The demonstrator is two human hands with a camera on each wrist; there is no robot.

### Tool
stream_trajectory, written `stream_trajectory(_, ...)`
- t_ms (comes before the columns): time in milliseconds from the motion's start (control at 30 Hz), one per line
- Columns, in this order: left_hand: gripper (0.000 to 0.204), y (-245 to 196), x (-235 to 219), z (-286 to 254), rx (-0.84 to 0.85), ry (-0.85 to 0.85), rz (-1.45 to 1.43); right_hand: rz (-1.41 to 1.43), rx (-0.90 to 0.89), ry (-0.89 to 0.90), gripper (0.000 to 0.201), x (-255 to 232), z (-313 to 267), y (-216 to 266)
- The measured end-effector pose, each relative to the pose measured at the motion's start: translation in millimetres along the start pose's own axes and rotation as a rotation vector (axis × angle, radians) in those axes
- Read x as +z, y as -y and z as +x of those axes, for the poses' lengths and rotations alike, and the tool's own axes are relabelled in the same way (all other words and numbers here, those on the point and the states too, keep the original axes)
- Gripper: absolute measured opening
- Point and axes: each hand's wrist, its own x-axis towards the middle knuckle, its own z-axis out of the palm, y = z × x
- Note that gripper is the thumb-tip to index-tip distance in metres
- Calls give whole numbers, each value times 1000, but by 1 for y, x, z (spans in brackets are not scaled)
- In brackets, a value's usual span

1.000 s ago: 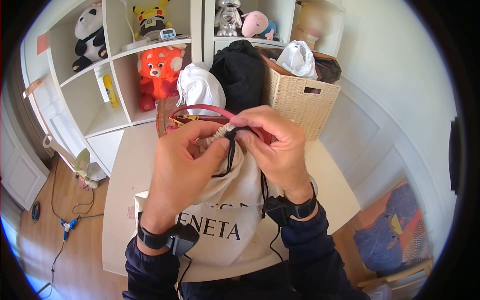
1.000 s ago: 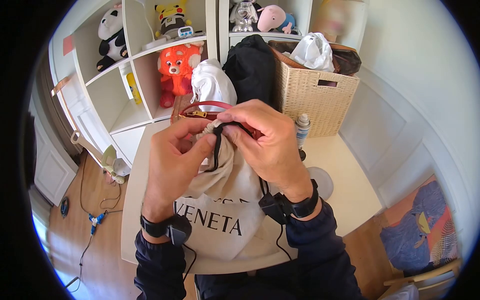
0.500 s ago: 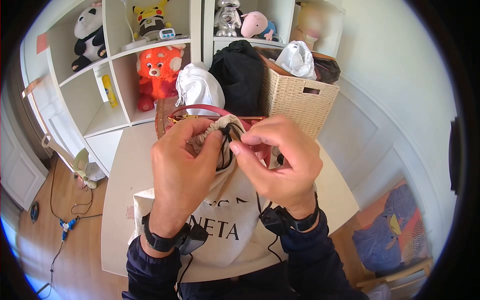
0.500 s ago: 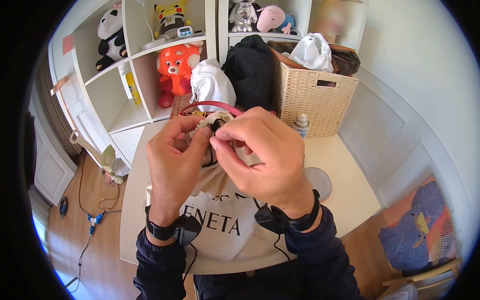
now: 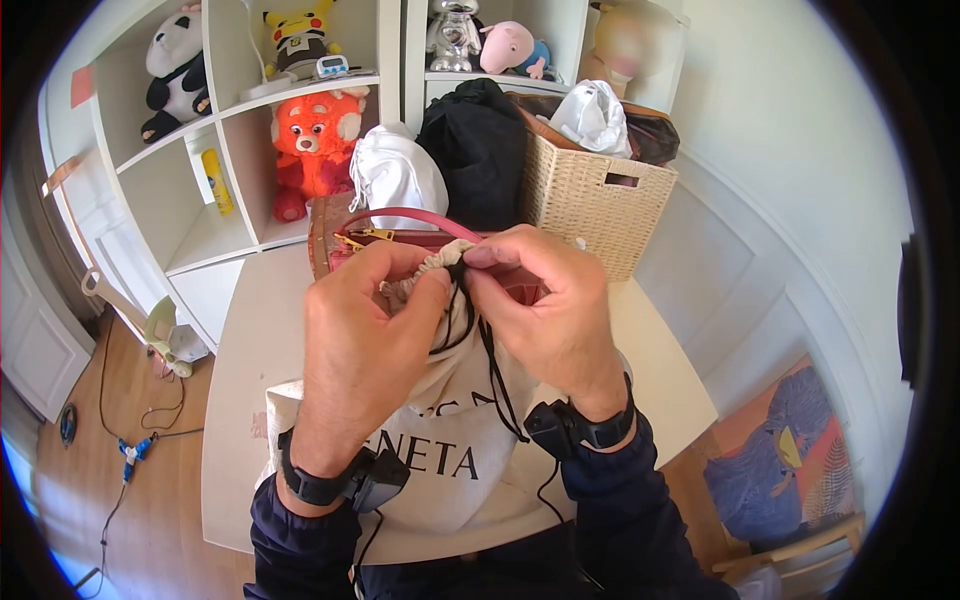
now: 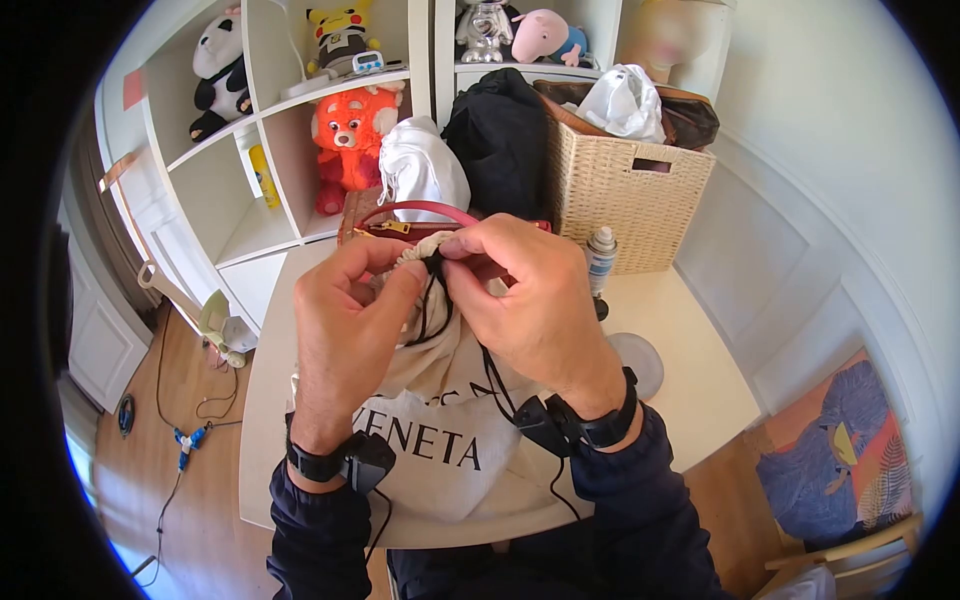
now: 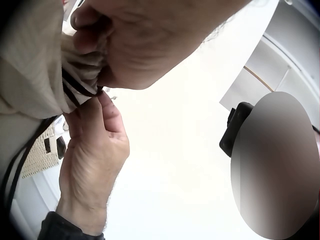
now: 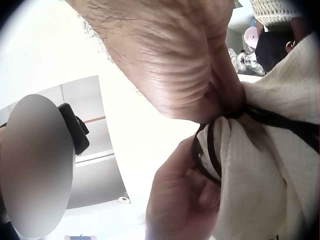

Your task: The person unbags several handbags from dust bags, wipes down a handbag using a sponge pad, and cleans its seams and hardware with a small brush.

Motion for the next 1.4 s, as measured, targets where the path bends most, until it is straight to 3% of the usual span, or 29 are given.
stream_trajectory(167, 17, 5, 2, 0, 37, 5, 9, 115, 137, 69, 12, -7, 1, 8)
stream_trajectory(467, 14, 6, 1, 0, 124, 39, 119, 128, 202, 164, 13, -17, 2, 10)
stream_trajectory(700, 13, 0, -1, -2, 129, 88, 151, 45, 147, 113, 13, -10, 2, 15)
stream_trajectory(767, 13, 0, -1, -2, 160, 100, 163, -10, 40, 96, 15, -9, 3, 14)
stream_trajectory(867, 15, -4, -6, -2, 65, 121, 105, 56, 151, 94, 16, -8, 0, 14)
stream_trajectory(933, 16, -6, -11, -1, -69, 225, -36, 92, 183, 103, 16, -8, -1, 14)
stream_trajectory(1067, 18, -8, -18, 4, -149, 277, -65, 203, 309, 137, 17, -10, -1, 13)
stream_trajectory(1133, 18, -6, -19, 6, -64, 261, 30, 260, 338, 135, 17, -8, -2, 12)
stream_trajectory(1267, 19, 5, -10, 4, -25, 200, -60, 413, 391, 103, 17, -3, -3, 12)
stream_trajectory(1400, 20, 1, 7, 1, 246, -57, 83, 471, 405, 30, 18, -2, -1, 12)
